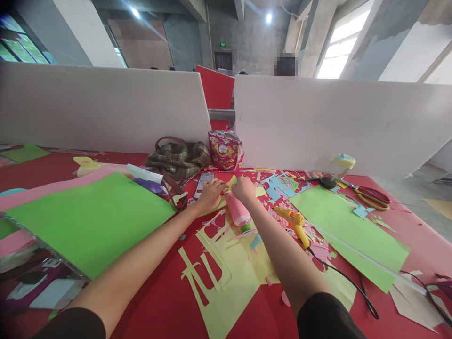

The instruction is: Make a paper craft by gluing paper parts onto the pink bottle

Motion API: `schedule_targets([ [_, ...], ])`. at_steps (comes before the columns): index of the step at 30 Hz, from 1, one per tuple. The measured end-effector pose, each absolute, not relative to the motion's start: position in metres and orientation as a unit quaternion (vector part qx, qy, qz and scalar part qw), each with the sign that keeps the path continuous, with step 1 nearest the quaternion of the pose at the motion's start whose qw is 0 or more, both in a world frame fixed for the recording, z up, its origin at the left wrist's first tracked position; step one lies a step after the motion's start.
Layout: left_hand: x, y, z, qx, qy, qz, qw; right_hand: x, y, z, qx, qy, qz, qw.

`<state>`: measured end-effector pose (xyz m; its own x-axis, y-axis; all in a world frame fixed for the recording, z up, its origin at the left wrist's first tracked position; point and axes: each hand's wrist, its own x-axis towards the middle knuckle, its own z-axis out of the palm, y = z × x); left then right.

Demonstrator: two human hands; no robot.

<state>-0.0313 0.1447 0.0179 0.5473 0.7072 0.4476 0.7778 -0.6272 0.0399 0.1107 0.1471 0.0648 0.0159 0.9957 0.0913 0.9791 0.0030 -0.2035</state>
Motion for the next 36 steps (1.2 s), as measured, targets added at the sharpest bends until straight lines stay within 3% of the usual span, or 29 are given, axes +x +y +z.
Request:
schedule_targets([
  [18, -0.034, 0.129, 0.002, -0.865, -0.435, -0.249, 0.037, 0.112, 0.15, 0.06, -0.704, -0.7, 0.053, 0.113],
  [29, -0.036, 0.135, -0.006, -0.799, -0.516, -0.309, -0.015, 0.116, 0.149, 0.064, -0.646, -0.75, 0.043, 0.132],
  [36, -0.025, 0.139, -0.006, -0.805, -0.504, -0.307, -0.066, 0.118, 0.148, 0.052, -0.607, -0.789, 0.037, 0.088],
])
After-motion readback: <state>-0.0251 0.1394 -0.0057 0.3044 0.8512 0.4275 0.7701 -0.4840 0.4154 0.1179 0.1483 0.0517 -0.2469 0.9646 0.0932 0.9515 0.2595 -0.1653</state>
